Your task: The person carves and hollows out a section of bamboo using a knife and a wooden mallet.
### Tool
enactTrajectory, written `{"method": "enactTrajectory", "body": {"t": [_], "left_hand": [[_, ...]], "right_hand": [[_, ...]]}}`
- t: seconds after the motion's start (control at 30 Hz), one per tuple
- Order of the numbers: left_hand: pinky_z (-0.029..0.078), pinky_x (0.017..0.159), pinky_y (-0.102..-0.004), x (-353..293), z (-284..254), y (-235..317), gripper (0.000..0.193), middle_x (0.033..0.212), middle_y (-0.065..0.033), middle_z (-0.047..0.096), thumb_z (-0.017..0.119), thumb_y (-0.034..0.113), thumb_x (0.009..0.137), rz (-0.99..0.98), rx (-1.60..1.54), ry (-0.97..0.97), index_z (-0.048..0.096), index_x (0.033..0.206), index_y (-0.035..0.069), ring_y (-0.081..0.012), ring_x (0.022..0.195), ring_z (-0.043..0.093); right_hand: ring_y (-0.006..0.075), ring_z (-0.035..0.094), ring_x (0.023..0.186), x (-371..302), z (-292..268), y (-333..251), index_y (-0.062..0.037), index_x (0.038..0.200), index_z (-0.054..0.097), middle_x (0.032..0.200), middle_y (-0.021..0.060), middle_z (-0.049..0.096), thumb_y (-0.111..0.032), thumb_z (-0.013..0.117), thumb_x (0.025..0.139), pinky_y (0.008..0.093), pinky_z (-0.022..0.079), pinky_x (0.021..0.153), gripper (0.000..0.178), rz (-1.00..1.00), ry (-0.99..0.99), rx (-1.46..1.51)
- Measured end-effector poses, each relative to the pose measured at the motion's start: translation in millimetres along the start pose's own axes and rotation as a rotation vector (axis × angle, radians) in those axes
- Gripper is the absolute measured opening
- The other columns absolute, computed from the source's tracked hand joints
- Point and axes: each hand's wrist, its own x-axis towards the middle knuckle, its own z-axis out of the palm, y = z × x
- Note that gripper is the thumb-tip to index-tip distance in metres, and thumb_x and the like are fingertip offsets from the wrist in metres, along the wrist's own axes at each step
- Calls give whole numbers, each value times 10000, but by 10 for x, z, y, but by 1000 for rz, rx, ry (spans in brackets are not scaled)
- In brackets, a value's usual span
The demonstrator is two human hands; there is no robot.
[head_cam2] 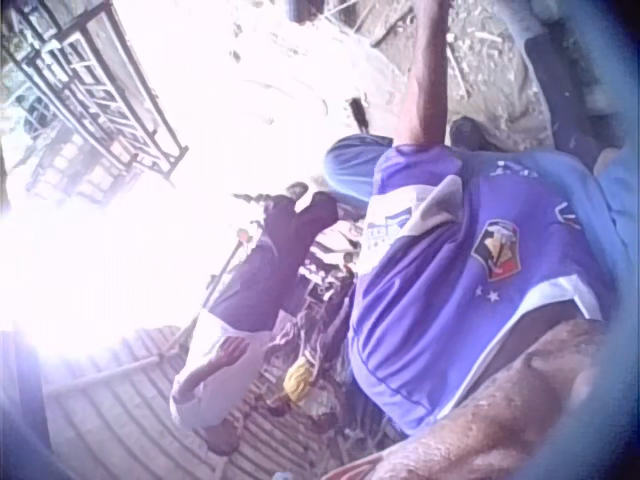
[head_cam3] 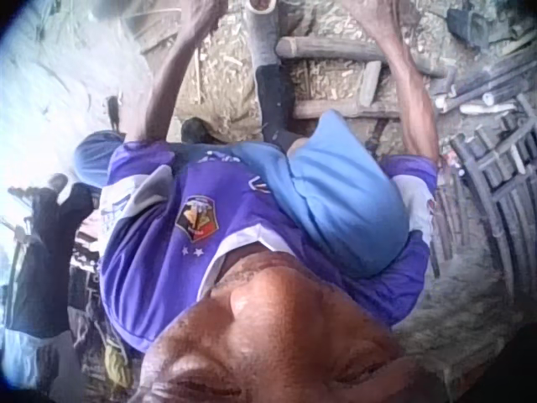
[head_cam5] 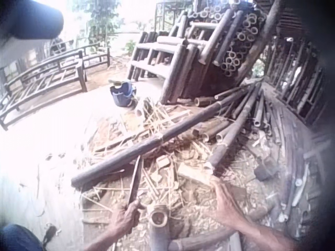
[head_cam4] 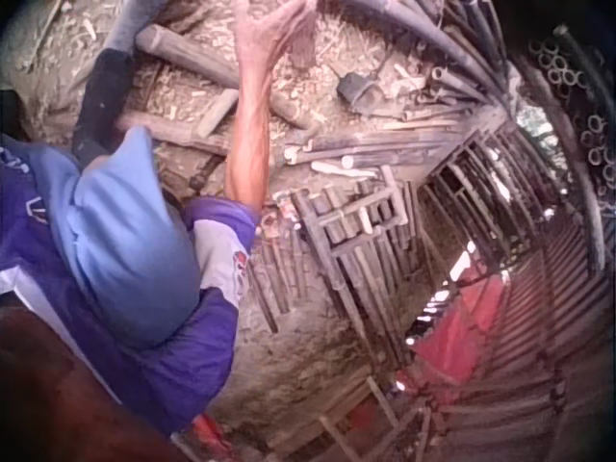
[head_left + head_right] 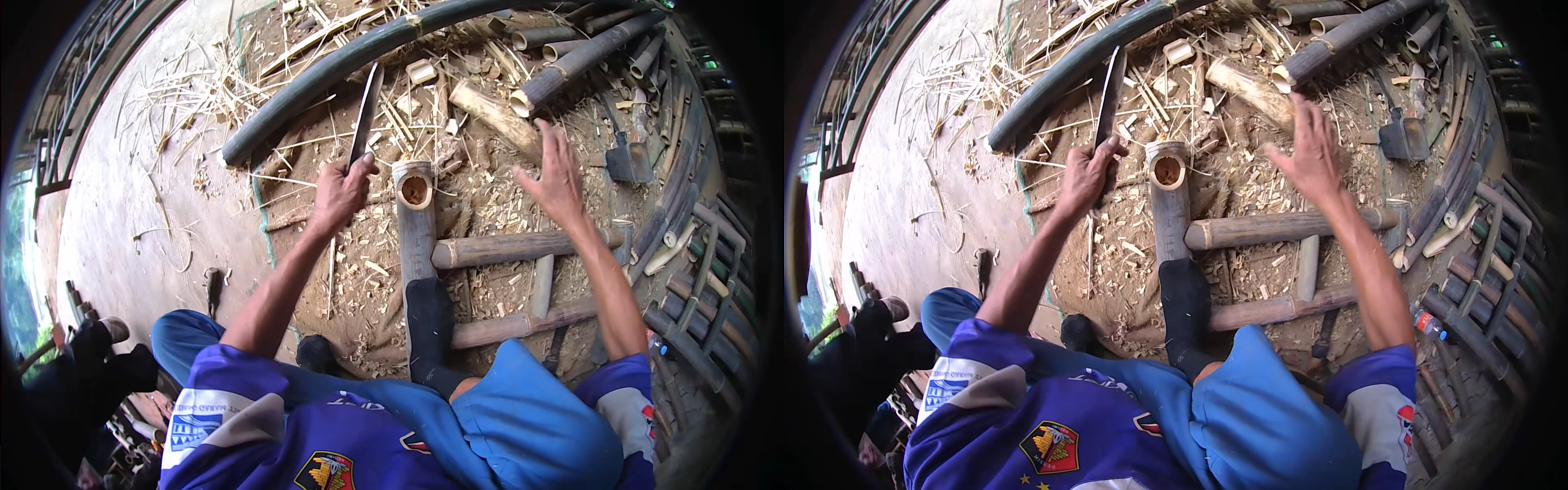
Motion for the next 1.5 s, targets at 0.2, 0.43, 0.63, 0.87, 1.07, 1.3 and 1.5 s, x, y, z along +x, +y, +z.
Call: {"method": "enactTrajectory", "body": {"t": [0.2, 0.43, 0.63, 0.87, 1.07, 1.3, 1.5], "left_hand": [[493, 895, -380, -431, 1094, 374, 524, 983, -155, 665, 531, 438, 1039, 274, 57, -279, 668, 1212, -37, -235, 982, 621], [429, 1086, -405, -495, 842, 305, 472, 1351, -194, 585, 666, 300, 965, 434, 421, -196, 614, 1355, 38, -303, 1259, 559], [407, 1068, -473, -1, 390, -44, 641, 1297, -247, 595, 731, 326, 865, 415, 869, -14, 543, 1380, -8, -381, 1238, 539], [529, 870, -474, 596, 723, -12, 415, 1036, -223, 721, 622, 373, 934, 261, 912, -224, 692, 1191, 54, -381, 985, 689], [528, 711, -364, 1112, 238, -201, 321, 857, -105, 754, 679, 274, 928, 206, 570, -237, 753, 1065, -6, -186, 766, 684], [537, 773, -378, 865, 532, -113, 336, 895, -154, 767, 712, 312, 891, 223, 879, -141, 774, 1045, 19, -244, 809, 721], [556, 754, -420, 861, 571, -5, 358, 894, -152, 764, 721, 402, 864, 271, 976, -211, 793, 1012, 85, -298, 806, 739]], "right_hand": [[262, 475, 1252, -733, 91, -1090, 16, 1541, 200, 1350, 203, 448, -353, 765, 798, 413, 435, 1040, 1004, 231, -240, 1303], [130, 524, 695, -1589, 228, -338, -9, 1273, 498, 892, 36, 527, -121, 615, 874, 309, 456, 589, 430, 884, 392, 1088], [401, 577, 1210, -1959, 461, 1277, 56, 1391, 513, 1242, 282, 605, -164, 691, 819, 426, 444, 1074, 638, 933, 364, 235], [442, 509, 1286, -1121, 135, 1628, -87, 1556, 330, 1402, 275, 510, -328, 666, 897, 509, 435, 1055, 778, 835, 382, 25], [394, 629, 831, -1814, 32, 489, -34, 820, 647, 850, 175, 643, -184, 653, 930, 489, 480, 719, 186, 600, 564, 212], [450, 510, 1275, -4372, 215, 796, -58, 1296, 523, 1343, 259, 555, -206, 771, 817, 526, 444, 1017, 560, 1370, -182, 78], [419, 610, 1174, -5151, 406, 822, -25, 1231, 521, 1200, 282, 632, -203, 802, 739, 490, 490, 947, 594, 1144, -107, 158]]}}
